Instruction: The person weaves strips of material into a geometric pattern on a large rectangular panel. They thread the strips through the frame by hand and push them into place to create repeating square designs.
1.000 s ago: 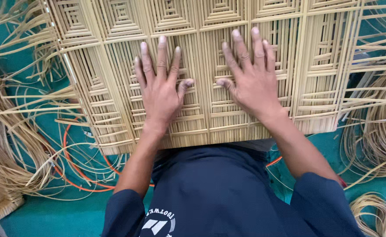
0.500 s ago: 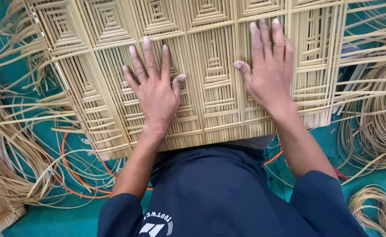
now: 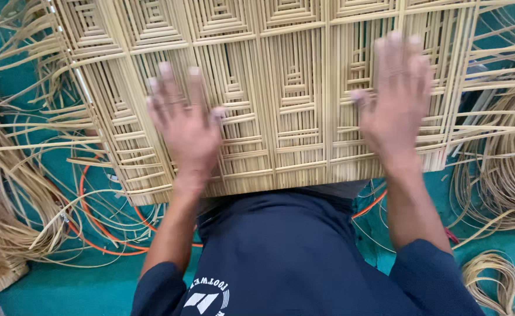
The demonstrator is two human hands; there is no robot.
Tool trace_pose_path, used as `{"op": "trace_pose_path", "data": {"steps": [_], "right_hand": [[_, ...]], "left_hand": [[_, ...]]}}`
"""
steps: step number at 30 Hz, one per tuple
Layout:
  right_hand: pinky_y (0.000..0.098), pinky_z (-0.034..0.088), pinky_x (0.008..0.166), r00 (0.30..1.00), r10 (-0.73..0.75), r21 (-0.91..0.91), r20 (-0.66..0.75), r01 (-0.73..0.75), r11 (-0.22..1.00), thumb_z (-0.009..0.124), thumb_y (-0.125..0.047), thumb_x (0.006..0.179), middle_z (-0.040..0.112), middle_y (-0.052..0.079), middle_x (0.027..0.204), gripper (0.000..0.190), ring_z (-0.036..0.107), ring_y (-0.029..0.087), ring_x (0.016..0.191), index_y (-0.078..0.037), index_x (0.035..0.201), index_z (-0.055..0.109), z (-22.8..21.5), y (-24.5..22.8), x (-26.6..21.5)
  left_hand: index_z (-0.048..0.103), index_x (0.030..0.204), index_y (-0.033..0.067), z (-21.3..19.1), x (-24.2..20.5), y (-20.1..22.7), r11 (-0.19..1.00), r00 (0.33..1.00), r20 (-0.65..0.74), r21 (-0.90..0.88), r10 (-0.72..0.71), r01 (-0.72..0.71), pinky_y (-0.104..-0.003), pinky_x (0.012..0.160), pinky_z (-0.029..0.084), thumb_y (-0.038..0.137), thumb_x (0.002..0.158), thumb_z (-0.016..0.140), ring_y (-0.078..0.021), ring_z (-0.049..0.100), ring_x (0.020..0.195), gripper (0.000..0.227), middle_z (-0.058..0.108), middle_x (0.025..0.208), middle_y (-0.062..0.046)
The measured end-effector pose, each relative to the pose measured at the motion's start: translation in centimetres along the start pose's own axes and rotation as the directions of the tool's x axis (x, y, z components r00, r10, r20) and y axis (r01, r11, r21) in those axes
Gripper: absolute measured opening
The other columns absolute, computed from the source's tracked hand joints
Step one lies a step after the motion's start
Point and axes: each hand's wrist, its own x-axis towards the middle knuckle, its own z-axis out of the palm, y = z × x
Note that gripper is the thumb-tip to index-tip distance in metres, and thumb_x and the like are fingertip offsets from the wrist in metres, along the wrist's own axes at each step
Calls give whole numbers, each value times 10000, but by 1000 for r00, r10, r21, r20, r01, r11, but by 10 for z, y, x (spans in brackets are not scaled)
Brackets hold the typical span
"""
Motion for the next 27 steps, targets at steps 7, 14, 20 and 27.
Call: {"op": "trace_pose_path", "data": {"steps": [7,14,20,27], "right_hand": [[589,144,1254,951,-37,-93,-306,9,996,175,-583,1144,238,107,1709,764,67,317,1544,-51,1676,305,-3,63,9],[609,127,1233,934,-140,-89,-328,117,989,195,-522,1165,320,86,1693,703,66,334,1516,-67,1661,396,-5,67,13],[623,162,1202,899,-204,-115,-387,173,978,228,-452,1197,451,165,1645,674,202,406,1508,16,1617,468,0,66,7],[613,122,1219,931,-89,-23,-355,87,996,361,-367,1204,341,319,1642,586,191,367,1531,30,1630,431,2,57,-7]], "left_hand": [[351,1688,95,-21,-2,-26,999,995,-90,-24,-39,37,-629,1265,73,608,1122,257,-419,92,1568,769,143,1701,-172],[476,1658,168,-19,0,-25,1000,991,-130,-22,-15,12,-636,1240,144,540,1160,330,-486,118,1529,639,197,1684,-181],[542,1617,135,-13,-3,-27,999,978,-207,-31,19,-26,-625,1240,148,523,1160,313,-498,153,1514,642,269,1669,-180],[574,1607,164,-15,-11,-35,998,982,-189,-59,-13,2,-603,1254,223,440,1181,424,-470,171,1551,530,194,1682,-196]]}}
